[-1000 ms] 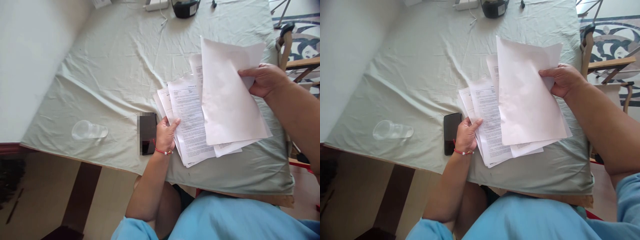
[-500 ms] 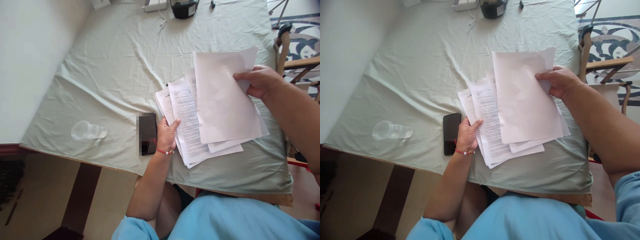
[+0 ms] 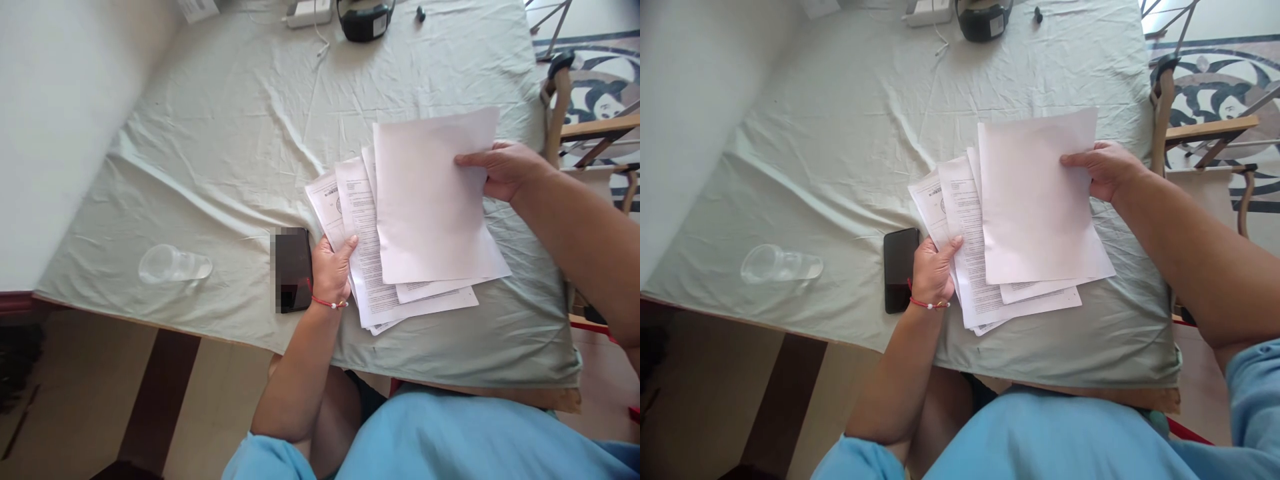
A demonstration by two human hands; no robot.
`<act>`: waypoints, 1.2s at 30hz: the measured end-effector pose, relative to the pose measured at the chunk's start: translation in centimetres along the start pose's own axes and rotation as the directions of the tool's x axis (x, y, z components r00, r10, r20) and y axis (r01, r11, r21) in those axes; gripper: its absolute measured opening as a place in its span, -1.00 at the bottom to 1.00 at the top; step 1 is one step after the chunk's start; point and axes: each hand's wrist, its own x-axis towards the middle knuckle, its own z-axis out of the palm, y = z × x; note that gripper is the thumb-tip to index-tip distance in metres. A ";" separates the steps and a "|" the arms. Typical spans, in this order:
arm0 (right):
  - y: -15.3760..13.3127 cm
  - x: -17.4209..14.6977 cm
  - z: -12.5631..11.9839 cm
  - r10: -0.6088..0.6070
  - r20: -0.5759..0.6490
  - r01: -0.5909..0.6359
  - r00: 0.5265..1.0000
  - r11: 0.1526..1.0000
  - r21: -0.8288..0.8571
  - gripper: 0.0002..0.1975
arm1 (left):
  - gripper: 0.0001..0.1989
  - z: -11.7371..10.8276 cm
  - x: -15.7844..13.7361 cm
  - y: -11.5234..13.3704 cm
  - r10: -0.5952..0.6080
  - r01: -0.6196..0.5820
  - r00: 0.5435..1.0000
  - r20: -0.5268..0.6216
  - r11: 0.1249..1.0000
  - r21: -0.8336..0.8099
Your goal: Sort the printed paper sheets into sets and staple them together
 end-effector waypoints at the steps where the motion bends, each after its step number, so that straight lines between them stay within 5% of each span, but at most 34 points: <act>1: 0.1 -0.1 0.2 0.009 -0.005 -0.009 1.000 1.000 -0.009 -0.74 | -0.46 0.1 0.0 0.0 0.007 -0.007 1.000 -0.006 1.000 -0.004; 5: 0.2 -0.5 0.4 0.002 0.038 0.000 0.999 0.999 -0.040 -0.78 | -0.47 0.1 0.0 0.0 0.020 -0.020 1.000 -0.010 1.000 -0.006; 11: 0.2 -0.7 -0.1 0.026 0.270 -0.007 0.963 0.997 -0.072 -0.73 | -0.42 0.1 0.2 -0.3 0.021 -0.021 1.000 -0.013 1.000 0.003; 16: 0.5 -0.7 -0.1 0.050 0.284 -0.017 0.958 0.993 -0.118 -0.73 | -0.43 0.1 0.3 -0.4 0.012 -0.011 1.000 -0.007 1.000 0.010; 27: 0.2 0.5 -1.6 -0.154 0.133 0.172 0.979 0.976 -0.132 -0.74 | -0.64 0.2 0.4 -0.4 0.039 -0.039 0.999 0.003 0.999 -0.025; 36: -0.8 0.0 -2.1 -0.380 0.291 0.372 0.878 0.924 0.083 -0.64 | -0.63 -1.0 0.5 -0.7 0.043 -0.047 0.989 0.143 0.999 0.021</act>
